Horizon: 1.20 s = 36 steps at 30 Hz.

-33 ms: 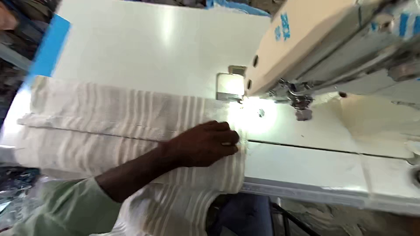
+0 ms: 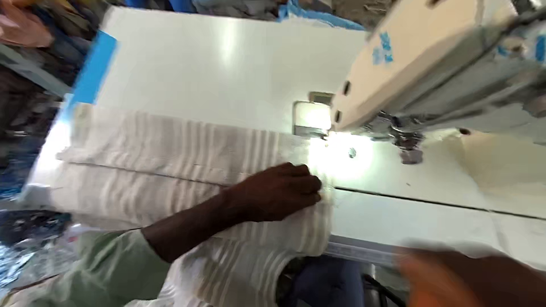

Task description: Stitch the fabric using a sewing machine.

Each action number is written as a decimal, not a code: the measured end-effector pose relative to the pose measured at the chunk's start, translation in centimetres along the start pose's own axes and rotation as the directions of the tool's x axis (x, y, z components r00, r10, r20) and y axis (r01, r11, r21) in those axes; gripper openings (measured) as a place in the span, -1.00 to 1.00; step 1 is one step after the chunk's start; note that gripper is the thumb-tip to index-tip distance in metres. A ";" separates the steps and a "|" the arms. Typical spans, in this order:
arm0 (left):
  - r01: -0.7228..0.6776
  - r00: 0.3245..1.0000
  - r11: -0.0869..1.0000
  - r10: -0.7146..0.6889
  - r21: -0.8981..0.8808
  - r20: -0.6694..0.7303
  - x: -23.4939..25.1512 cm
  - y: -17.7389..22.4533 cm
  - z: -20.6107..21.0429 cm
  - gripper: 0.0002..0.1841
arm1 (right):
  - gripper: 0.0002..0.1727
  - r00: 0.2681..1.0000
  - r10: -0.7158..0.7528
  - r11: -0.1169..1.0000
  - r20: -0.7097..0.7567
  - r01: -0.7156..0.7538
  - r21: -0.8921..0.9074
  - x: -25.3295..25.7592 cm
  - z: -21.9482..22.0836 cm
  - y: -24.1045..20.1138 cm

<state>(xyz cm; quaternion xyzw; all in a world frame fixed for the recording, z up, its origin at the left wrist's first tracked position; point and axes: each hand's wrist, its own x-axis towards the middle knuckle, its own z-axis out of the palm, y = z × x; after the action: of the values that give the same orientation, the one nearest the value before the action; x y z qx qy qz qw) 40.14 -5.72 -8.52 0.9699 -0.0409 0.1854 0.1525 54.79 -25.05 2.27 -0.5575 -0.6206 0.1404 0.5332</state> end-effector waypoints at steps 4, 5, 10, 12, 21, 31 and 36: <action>0.284 0.956 0.946 -0.291 0.155 0.027 -6.0 1.0 -2.4 -0.60 | -0.24 0.955 0.191 0.771 0.228 -0.002 -0.637 -4.2 7.0 9.3; 0.385 0.919 0.904 -0.393 0.184 0.007 -8.8 0.6 -3.4 -0.58 | -0.18 0.946 0.211 0.709 0.246 0.025 -0.704 -4.8 7.4 9.9; 0.792 0.587 0.496 -0.779 0.356 -0.221 -25.3 -1.6 -10.5 -0.54 | -0.14 0.957 0.155 0.672 0.244 0.079 -0.737 -6.0 6.8 10.8; 0.874 0.462 0.362 -0.825 0.324 -0.324 -30.0 -1.9 -12.2 -0.54 | -0.15 0.964 0.124 0.660 0.235 0.097 -0.745 -6.1 7.0 11.2; 0.941 0.240 0.100 -0.872 0.324 -0.427 -29.3 4.2 -13.5 -0.27 | -0.48 0.953 -0.047 0.878 0.298 0.182 -0.443 -9.6 5.2 6.4; 0.952 0.244 0.200 -0.954 -0.232 0.177 -18.0 29.7 0.3 -0.63 | -0.75 0.598 -0.209 0.890 0.774 0.444 -0.103 -15.9 13.1 4.1; 0.997 0.006 0.023 -0.976 -0.074 -0.216 -16.2 29.6 3.5 -0.47 | -0.77 0.490 -0.219 0.973 0.844 0.179 0.149 -9.9 15.4 2.5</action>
<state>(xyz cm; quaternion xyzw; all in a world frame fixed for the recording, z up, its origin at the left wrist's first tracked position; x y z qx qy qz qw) 22.32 -34.53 -9.39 0.7032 0.6722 0.1273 0.1933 41.67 -26.08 -10.66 -0.3296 -0.8590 0.3466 0.1827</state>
